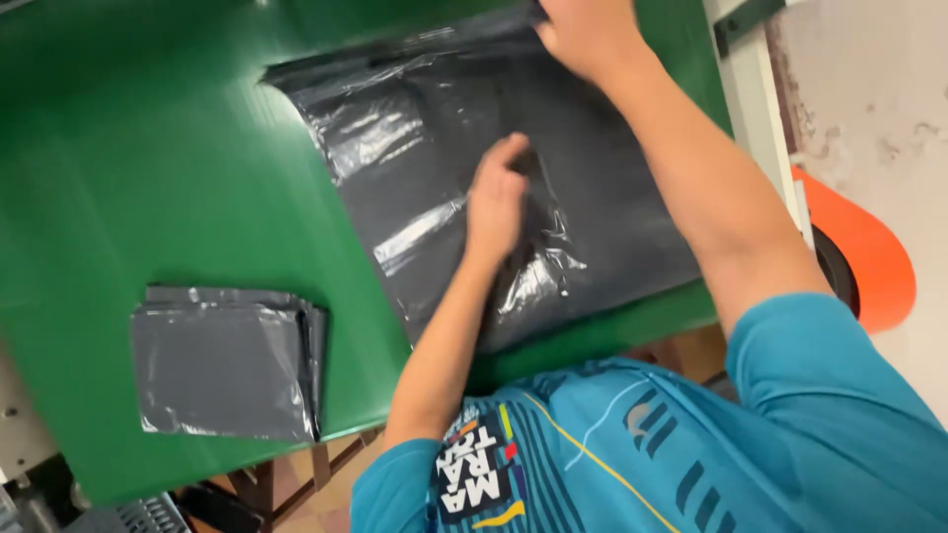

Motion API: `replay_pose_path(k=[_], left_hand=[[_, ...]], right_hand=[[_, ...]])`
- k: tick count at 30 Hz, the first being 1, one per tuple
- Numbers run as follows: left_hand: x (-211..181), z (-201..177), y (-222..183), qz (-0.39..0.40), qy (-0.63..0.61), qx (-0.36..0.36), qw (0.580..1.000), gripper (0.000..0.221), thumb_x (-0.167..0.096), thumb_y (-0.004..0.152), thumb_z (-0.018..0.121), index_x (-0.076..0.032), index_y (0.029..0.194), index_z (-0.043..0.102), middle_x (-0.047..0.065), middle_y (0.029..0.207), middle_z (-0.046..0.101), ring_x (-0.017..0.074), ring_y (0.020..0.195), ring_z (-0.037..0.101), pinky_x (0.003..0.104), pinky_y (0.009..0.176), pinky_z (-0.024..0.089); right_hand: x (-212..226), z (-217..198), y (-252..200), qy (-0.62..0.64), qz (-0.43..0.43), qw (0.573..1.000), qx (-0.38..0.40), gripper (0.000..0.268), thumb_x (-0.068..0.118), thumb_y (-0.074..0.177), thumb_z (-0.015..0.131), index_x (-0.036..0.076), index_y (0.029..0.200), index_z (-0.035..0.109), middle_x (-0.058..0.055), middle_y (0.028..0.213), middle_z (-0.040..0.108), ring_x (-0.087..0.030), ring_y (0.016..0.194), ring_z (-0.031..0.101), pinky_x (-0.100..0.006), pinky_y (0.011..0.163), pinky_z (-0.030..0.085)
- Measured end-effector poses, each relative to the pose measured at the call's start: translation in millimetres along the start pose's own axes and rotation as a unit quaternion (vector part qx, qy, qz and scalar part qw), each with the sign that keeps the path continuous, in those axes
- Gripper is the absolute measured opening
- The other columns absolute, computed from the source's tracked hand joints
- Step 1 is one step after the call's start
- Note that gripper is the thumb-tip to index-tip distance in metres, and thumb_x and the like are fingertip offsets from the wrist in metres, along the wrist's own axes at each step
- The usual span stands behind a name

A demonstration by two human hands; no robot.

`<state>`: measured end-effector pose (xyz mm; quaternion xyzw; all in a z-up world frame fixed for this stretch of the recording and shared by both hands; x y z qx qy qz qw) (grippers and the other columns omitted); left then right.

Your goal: The person repeatedly folds black plastic sheets on a green conveyor table and stacks them into a gray plastic basket. The person handles the sheets one at a time, aligning edges and pressing folds before placing them in the basket.

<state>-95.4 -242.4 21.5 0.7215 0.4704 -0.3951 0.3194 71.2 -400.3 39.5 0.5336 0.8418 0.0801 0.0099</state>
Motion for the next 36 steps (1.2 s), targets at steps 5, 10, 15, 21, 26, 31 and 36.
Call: replay_pose_path(k=[5,10,15,21,26,31,36], left_hand=[[100.9,-51.9,-55.2,-0.227,-0.607,-0.118,0.752,0.093,-0.084,0.084,0.029,-0.014,0.139,0.059,0.013,0.145,0.061,0.0287,0.139,0.054,0.055,0.118,0.032],[157.5,-100.0,-146.2,-0.273,-0.725,-0.133,0.618,0.084,-0.080,0.081,0.051,-0.014,0.129,0.069,0.015,0.129,0.070,0.0350,0.123,0.066,0.061,0.115,0.043],[178.3,-126.4,-188.7,-0.280,-0.447,-0.317,0.788,0.033,-0.027,0.102,0.068,-0.008,0.128,0.067,0.014,0.127,0.069,0.0273,0.113,0.069,0.044,0.105,0.056],[-54.9,-11.8,-110.8,0.002,0.366,-0.221,0.904,0.071,-0.035,0.078,0.076,-0.010,0.141,0.058,0.018,0.155,0.049,0.0440,0.149,0.038,0.066,0.117,0.024],[-23.7,-11.1,-125.8,-0.083,0.445,-0.095,0.887,0.088,-0.060,0.090,0.066,-0.008,0.157,0.041,0.015,0.167,0.034,0.0349,0.157,0.023,0.070,0.115,0.023],[-26.0,-61.8,-226.6,-0.011,0.380,0.028,0.924,0.097,-0.071,0.085,0.059,-0.008,0.157,0.039,0.011,0.168,0.031,0.0300,0.157,0.022,0.066,0.121,0.020],[-7.6,-32.3,-266.8,0.272,0.512,0.024,0.814,0.021,-0.043,0.095,0.063,-0.022,0.096,0.061,-0.003,0.091,0.053,0.0215,0.096,0.058,0.035,0.066,0.048]], right_hand=[[127.3,-216.6,-170.4,0.121,-0.111,0.942,-0.292,0.021,-0.008,0.097,0.049,0.002,0.089,0.066,-0.015,0.100,0.074,-0.038,0.101,0.075,-0.050,0.091,0.041],[118.6,-112.0,-303.3,0.102,-0.091,0.957,-0.257,0.025,0.016,0.100,0.050,0.013,0.091,0.073,-0.003,0.103,0.076,-0.032,0.109,0.070,-0.052,0.098,0.049],[125.2,-103.3,-313.2,0.093,-0.032,0.985,-0.142,0.028,0.022,0.071,0.078,0.018,0.098,0.074,0.001,0.114,0.072,-0.030,0.124,0.063,-0.051,0.111,0.045],[201.3,-72.0,-215.3,0.228,-0.100,0.949,-0.194,0.077,0.062,0.108,0.021,0.003,0.141,0.057,-0.020,0.144,0.058,-0.043,0.139,0.049,-0.055,0.115,0.034],[145.1,-31.2,-212.8,0.117,-0.038,0.980,-0.156,0.077,0.048,0.098,0.068,-0.011,0.145,0.054,-0.034,0.151,0.050,-0.050,0.145,0.038,-0.063,0.117,0.021],[57.0,-21.2,-251.4,-0.048,0.038,0.989,-0.132,0.075,0.039,0.093,0.074,-0.011,0.146,0.055,-0.035,0.151,0.049,-0.053,0.144,0.038,-0.066,0.115,0.027],[240.6,-42.0,-276.7,0.090,-0.118,0.985,-0.093,0.062,0.034,0.093,0.055,-0.001,0.145,0.053,-0.026,0.153,0.050,-0.047,0.148,0.038,-0.062,0.120,0.027]])
Point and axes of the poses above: each hand's wrist, its own y-axis towards the middle knuckle, its own z-axis out of the palm, x = y × z, the point moved 9 cm from there along y, towards the middle knuckle
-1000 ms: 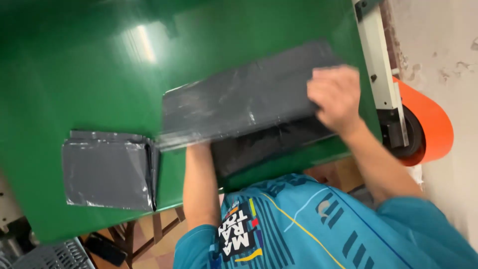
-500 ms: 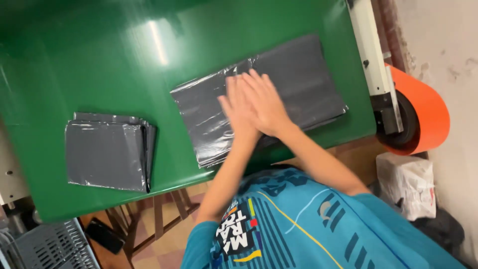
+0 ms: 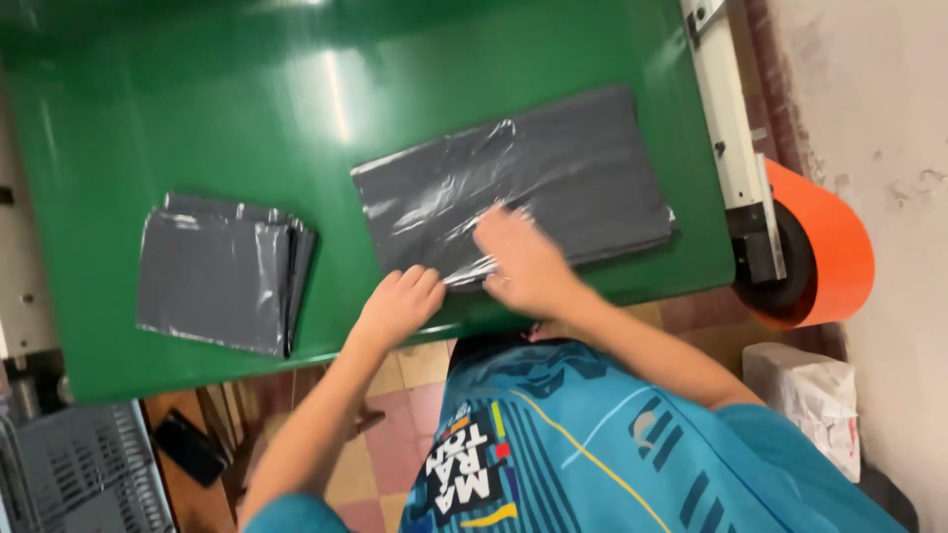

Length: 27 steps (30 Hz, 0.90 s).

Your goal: The person repeatedly folds black plastic sheets on a green conveyor table and stacks them into a gray plastic basket. The person handles the sheets one at a time, aligning edges and pressing folds before placing them in the basket.

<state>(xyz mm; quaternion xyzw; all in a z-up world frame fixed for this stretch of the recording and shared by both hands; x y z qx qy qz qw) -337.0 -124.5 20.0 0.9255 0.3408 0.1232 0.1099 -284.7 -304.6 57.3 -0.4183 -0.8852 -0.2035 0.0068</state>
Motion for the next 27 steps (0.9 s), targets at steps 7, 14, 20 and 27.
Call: replay_pose_path(k=[7,14,20,27], left_hand=[[-36.1,3.4,114.5,-0.036,-0.449,0.333,0.828,0.036,-0.062,0.086,0.064,-0.028,0.091,0.075,0.002,0.087,0.075,0.0272,0.093,0.075,0.045,0.080,0.059],[59.3,75.1,108.7,-0.382,-0.714,0.346,0.474,0.102,-0.087,0.091,0.015,-0.013,0.154,0.047,0.019,0.152,0.054,0.0363,0.140,0.052,0.055,0.115,0.039],[66.1,58.0,121.0,-0.292,-0.255,0.092,0.917,0.045,-0.058,0.103,0.053,-0.016,0.086,0.056,0.008,0.076,0.067,0.0308,0.076,0.073,0.047,0.068,0.058],[67.2,16.4,155.5,-0.415,-0.116,0.001,0.902,0.033,-0.047,0.085,0.065,-0.015,0.093,0.058,0.006,0.084,0.059,0.0341,0.081,0.068,0.051,0.057,0.057]], right_hand=[[42.2,-12.3,-94.9,0.280,-0.042,0.958,-0.040,0.040,0.011,0.079,0.072,0.002,0.118,0.072,-0.011,0.132,0.070,-0.031,0.126,0.065,-0.051,0.115,0.045],[-82.0,29.9,-175.5,0.660,0.584,0.445,-0.158,0.061,0.031,0.106,0.062,-0.008,0.142,0.033,-0.037,0.151,0.040,-0.043,0.132,0.055,-0.067,0.110,0.042],[-116.9,35.4,-190.9,0.622,0.594,0.509,-0.034,0.029,0.032,0.109,0.055,0.007,0.122,0.055,-0.026,0.107,0.072,-0.041,0.082,0.076,-0.056,0.065,0.062],[-129.1,-0.8,-201.3,0.439,0.552,0.706,0.065,0.027,0.025,0.107,0.058,0.001,0.119,0.056,-0.029,0.080,0.071,-0.032,0.056,0.073,-0.040,0.044,0.058]])
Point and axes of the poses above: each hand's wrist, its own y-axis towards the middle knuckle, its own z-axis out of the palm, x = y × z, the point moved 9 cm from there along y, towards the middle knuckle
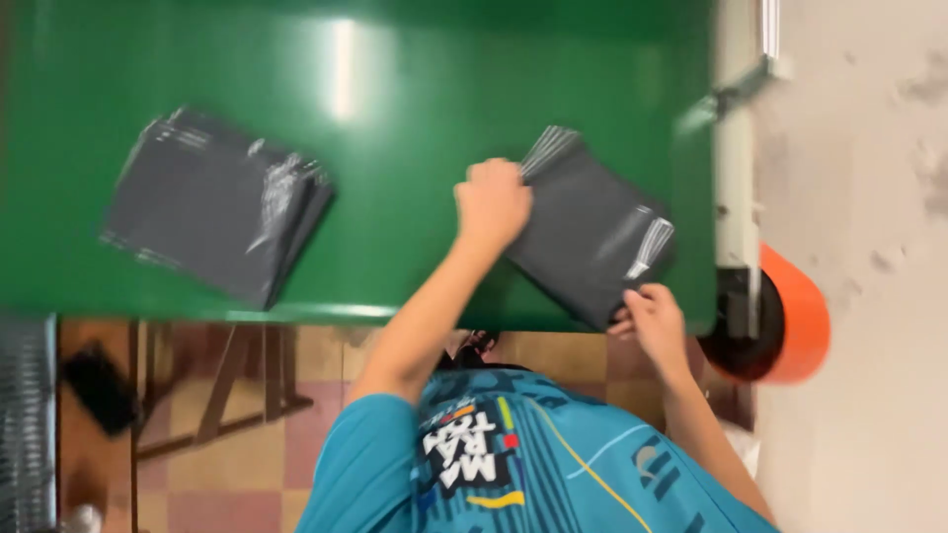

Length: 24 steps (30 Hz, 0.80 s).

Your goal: The person repeatedly folds black plastic sheets on a green conveyor table and stacks them into a gray plastic basket. The person handles the sheets one at a time, aligning edges and pressing folds before placing them in the basket.

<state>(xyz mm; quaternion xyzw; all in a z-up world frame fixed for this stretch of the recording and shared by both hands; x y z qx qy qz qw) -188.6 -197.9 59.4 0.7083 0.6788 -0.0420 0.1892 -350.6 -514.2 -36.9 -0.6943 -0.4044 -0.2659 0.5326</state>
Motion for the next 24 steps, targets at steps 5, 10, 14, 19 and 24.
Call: replay_pose_path(k=[5,10,14,19,24], left_hand=[[-32.4,-29.3,-31.4,0.160,-0.192,-0.024,0.968,0.021,-0.032,0.093,0.049,-0.012,0.093,0.054,0.009,0.080,0.054,0.0352,0.072,0.068,0.052,0.054,0.058],[100.4,-167.7,-80.9,0.145,-0.208,-0.020,0.967,0.022,-0.036,0.098,0.048,-0.017,0.104,0.057,0.006,0.098,0.060,0.0326,0.087,0.068,0.046,0.069,0.060],[298.7,-268.4,-94.6,-0.039,-0.074,-0.130,0.988,0.023,-0.042,0.103,0.052,-0.021,0.108,0.060,0.008,0.088,0.064,0.0372,0.079,0.070,0.051,0.072,0.057],[496.4,-243.6,-100.6,-0.183,-0.017,-0.043,0.982,0.036,-0.050,0.106,0.053,-0.014,0.103,0.056,0.009,0.091,0.067,0.0359,0.081,0.069,0.051,0.066,0.053],[548.3,-177.0,-79.4,-0.160,0.021,-0.005,0.987,0.051,-0.059,0.097,0.063,-0.010,0.103,0.055,0.011,0.104,0.060,0.0350,0.096,0.055,0.051,0.063,0.048]], right_hand=[[24.9,-25.4,10.4,0.019,-0.200,0.968,-0.150,0.047,0.011,0.107,0.070,-0.005,0.140,0.039,-0.026,0.113,0.061,-0.031,0.080,0.066,-0.044,0.054,0.058],[29.1,88.7,95.8,0.233,-0.231,0.942,-0.071,0.056,-0.004,0.085,0.067,0.009,0.137,0.048,-0.012,0.124,0.058,-0.019,0.109,0.061,-0.030,0.089,0.054],[190.6,297.1,26.2,0.101,-0.275,0.955,0.048,0.040,0.004,0.087,0.081,0.004,0.125,0.070,-0.011,0.116,0.073,-0.013,0.099,0.062,-0.041,0.089,0.056],[253.9,486.4,3.1,0.027,-0.259,0.958,0.118,0.028,0.012,0.088,0.078,0.001,0.112,0.072,-0.009,0.105,0.074,-0.013,0.095,0.066,-0.036,0.086,0.058],[248.1,521.4,21.1,-0.024,-0.231,0.970,0.070,0.037,0.021,0.087,0.074,0.004,0.119,0.070,-0.007,0.117,0.073,-0.016,0.106,0.067,-0.032,0.097,0.054]])
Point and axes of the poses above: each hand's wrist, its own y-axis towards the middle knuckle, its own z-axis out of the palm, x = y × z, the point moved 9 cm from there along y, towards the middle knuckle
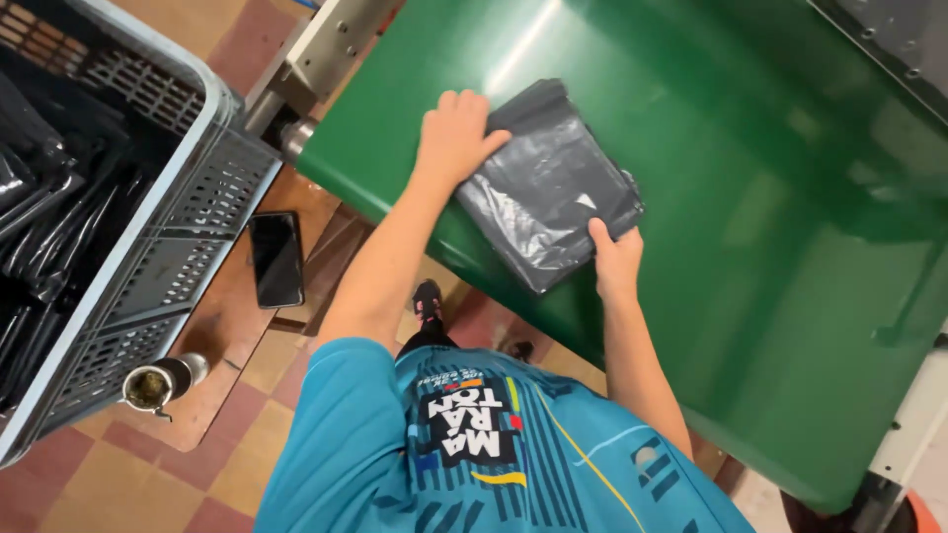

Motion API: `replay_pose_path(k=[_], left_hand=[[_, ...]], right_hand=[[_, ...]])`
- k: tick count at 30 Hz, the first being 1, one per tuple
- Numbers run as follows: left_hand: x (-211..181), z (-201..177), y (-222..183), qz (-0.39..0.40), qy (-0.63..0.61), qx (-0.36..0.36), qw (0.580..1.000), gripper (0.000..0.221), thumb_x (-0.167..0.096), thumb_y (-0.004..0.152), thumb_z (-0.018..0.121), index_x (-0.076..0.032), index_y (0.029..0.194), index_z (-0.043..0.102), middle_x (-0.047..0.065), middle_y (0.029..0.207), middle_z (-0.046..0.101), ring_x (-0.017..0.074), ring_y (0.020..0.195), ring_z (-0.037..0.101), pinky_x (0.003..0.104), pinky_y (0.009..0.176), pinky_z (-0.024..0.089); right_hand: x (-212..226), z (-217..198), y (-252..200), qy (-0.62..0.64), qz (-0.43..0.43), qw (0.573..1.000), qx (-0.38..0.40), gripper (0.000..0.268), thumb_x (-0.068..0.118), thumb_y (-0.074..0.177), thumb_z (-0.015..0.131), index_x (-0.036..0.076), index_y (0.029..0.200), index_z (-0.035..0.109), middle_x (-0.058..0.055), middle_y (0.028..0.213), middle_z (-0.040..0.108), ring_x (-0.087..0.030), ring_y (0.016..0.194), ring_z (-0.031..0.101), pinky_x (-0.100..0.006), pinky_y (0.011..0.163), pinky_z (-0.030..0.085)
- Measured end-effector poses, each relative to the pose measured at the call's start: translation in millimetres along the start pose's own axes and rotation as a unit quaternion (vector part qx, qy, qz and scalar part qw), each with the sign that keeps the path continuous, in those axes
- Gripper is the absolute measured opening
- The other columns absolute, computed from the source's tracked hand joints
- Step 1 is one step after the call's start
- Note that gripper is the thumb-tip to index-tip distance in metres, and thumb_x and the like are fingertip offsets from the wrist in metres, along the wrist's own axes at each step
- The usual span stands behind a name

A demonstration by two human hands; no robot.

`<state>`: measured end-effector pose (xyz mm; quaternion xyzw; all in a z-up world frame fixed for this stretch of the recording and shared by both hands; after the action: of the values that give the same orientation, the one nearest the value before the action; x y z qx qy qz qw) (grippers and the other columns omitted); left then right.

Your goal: The person repeatedly folds black plastic sheets on a green conveyor table and stacks them into a gray plastic basket. The person handles the sheets one at a time, aligning edges and pressing folds before placing them in the basket.

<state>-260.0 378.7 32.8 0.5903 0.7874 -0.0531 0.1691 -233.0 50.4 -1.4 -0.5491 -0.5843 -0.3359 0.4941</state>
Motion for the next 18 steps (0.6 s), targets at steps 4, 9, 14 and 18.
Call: replay_pose_path(k=[4,9,14,18], left_hand=[[-12.8,50.5,23.7,-0.051,-0.023,0.068,0.996,0.059,-0.061,0.088,0.069,-0.008,0.110,0.059,0.011,0.107,0.057,0.0358,0.102,0.054,0.055,0.073,0.051],[-28.0,69.3,26.4,-0.150,-0.116,0.107,0.976,0.055,-0.039,0.069,0.088,-0.004,0.104,0.064,0.017,0.107,0.056,0.0471,0.109,0.052,0.065,0.079,0.051],[-75.9,-55.5,-51.1,-0.027,-0.338,0.037,0.940,0.047,-0.030,0.083,0.080,-0.014,0.117,0.050,0.017,0.106,0.071,0.0456,0.112,0.068,0.062,0.092,0.054],[-47.2,-173.2,-137.7,-0.049,-0.278,-0.116,0.952,0.040,-0.032,0.081,0.077,-0.020,0.110,0.051,0.005,0.096,0.067,0.0356,0.106,0.067,0.055,0.085,0.056]], right_hand=[[8.1,-12.6,-10.6,-0.053,-0.030,0.997,-0.041,0.043,0.015,0.085,0.082,0.001,0.121,0.063,-0.016,0.112,0.070,-0.024,0.102,0.067,-0.038,0.091,0.054],[50.5,-39.4,4.9,-0.233,-0.222,0.947,0.020,0.081,0.019,0.078,0.094,-0.011,0.138,0.049,-0.033,0.127,0.051,-0.050,0.120,0.053,-0.051,0.108,0.040],[83.2,0.4,25.5,-0.244,-0.238,0.904,0.260,0.085,0.008,0.091,0.070,-0.009,0.160,0.025,-0.042,0.148,0.043,-0.057,0.132,0.046,-0.060,0.112,0.038],[95.4,64.2,24.0,-0.215,-0.288,0.874,0.327,0.048,0.015,0.101,0.070,0.002,0.143,0.051,-0.026,0.119,0.065,-0.045,0.114,0.063,-0.055,0.090,0.047]])
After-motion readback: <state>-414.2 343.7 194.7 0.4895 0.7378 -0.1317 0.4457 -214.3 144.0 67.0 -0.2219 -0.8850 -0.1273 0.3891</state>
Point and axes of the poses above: each hand's wrist, its own y-axis towards the middle knuckle, its own z-axis out of the palm, x = y × z, the point moved 9 cm from there along y, towards the middle knuckle
